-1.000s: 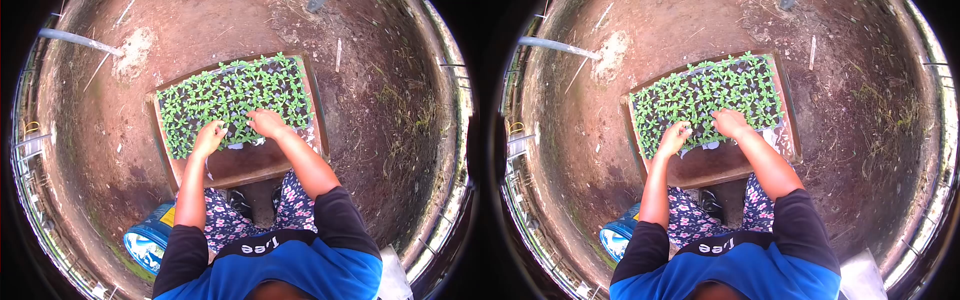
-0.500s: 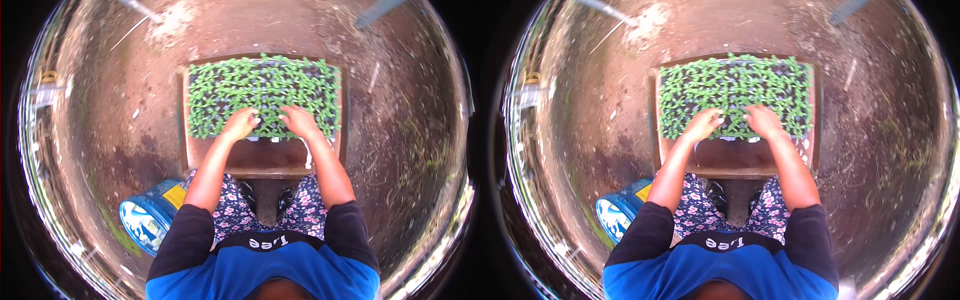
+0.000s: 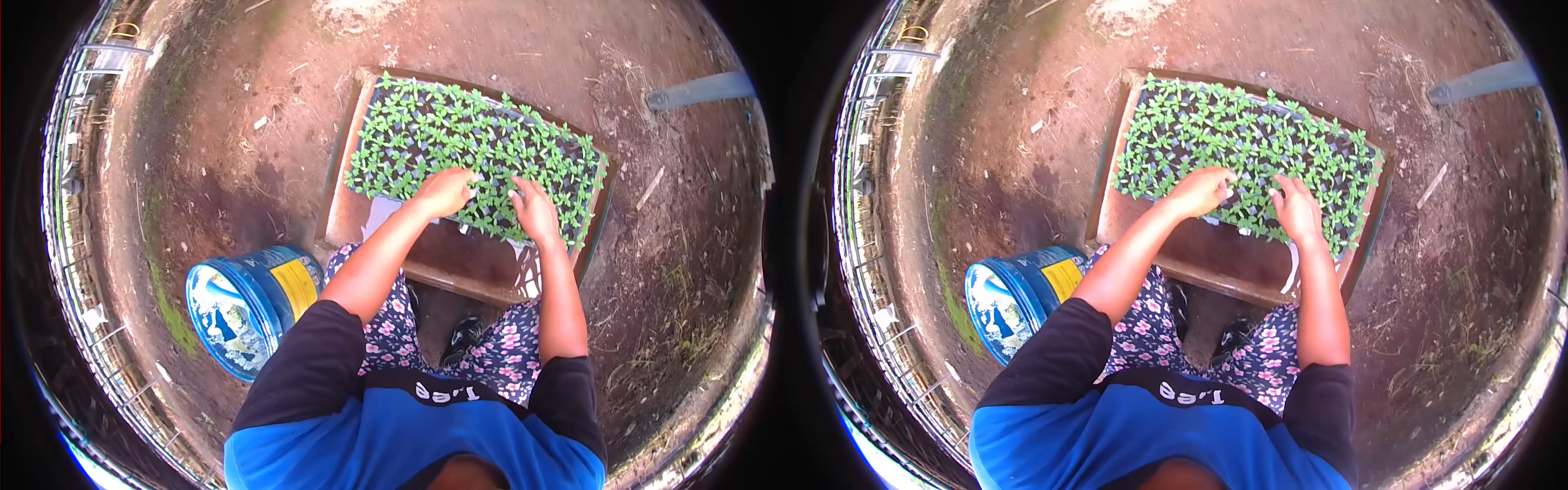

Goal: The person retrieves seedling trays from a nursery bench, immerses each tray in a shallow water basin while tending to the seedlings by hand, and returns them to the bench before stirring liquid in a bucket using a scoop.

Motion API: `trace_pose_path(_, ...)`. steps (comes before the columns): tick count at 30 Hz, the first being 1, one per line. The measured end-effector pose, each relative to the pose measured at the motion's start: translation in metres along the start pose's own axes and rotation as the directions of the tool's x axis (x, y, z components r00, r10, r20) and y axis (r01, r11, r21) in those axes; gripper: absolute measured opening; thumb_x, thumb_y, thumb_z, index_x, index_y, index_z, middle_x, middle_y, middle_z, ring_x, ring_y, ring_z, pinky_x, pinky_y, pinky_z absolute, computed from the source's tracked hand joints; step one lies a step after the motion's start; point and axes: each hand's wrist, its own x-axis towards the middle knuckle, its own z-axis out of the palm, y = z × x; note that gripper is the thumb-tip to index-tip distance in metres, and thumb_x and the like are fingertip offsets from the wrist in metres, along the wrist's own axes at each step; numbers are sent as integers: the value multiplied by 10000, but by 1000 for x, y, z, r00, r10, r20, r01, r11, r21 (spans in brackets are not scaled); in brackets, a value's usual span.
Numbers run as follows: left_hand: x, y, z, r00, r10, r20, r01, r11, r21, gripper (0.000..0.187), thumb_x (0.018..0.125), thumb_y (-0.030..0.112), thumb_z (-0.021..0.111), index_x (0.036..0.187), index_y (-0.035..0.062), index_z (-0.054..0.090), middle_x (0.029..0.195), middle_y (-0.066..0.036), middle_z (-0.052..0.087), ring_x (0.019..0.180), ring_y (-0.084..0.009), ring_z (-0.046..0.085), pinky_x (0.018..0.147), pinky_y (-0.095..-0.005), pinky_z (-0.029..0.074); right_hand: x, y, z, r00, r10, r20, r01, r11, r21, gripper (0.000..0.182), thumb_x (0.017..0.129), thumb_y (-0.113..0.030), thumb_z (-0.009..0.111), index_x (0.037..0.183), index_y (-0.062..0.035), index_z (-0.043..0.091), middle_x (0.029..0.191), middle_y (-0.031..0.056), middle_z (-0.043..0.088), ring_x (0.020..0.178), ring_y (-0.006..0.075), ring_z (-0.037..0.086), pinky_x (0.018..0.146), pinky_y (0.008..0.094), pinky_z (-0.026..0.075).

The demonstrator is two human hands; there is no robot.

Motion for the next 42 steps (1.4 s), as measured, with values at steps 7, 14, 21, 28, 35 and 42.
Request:
trace_pose_path(7,-1,3,4,999,27,19,-27,999,21,251,775,152,575,1008,66,538,823,-96,566,768,-250,558,689,-343,444,1,3,10,1000,6,3,-6,999,-31,288,811,-244,534,1074,-127,546,983,145,564,915,320,547,783,401,438)
trace_pose_path(14,-1,8,3,999,16,49,-17,1000,25,280,774,171,579,1031,66,539,847,-91,566,789,-242,555,714,-337,442,1,6,15,998,16,53,-12,997,-71,306,827,-291,512,1099,-154,541,1037,146,560,980,305,530,828,394,426)
trace_pose_path(21,1,11,3,998,-11,66,11,1000,1,274,778,160,575,1033,63,542,851,-92,569,797,-237,555,728,-344,440,0,16,22,999,-28,-19,25,993,-117,304,822,-289,528,1101,-170,544,969,114,585,834,267,581,767,360,447)
trace_pose_path(28,1,14,1,994,-51,97,51,999,3,267,782,169,571,1030,71,550,904,-95,581,843,-252,564,750,-364,441,-1,14,19,999,-28,-20,26,994,-102,293,821,-269,530,1090,-155,546,941,101,577,818,258,580,738,357,452)
trace_pose_path(35,0,12,3,994,-57,88,56,998,13,267,776,161,571,1032,86,551,907,-90,580,851,-251,562,758,-359,442,0,5,12,999,7,31,-5,999,-54,296,822,-280,527,1089,-151,544,959,105,574,865,273,565,762,367,446)
trace_pose_path(42,0,9,4,999,-1,51,0,1000,12,278,779,155,578,1038,62,538,830,-95,565,781,-239,552,720,-334,441,-1,-4,4,994,59,90,-58,998,-12,287,828,-263,513,1083,-135,544,995,102,557,918,283,548,786,382,441)
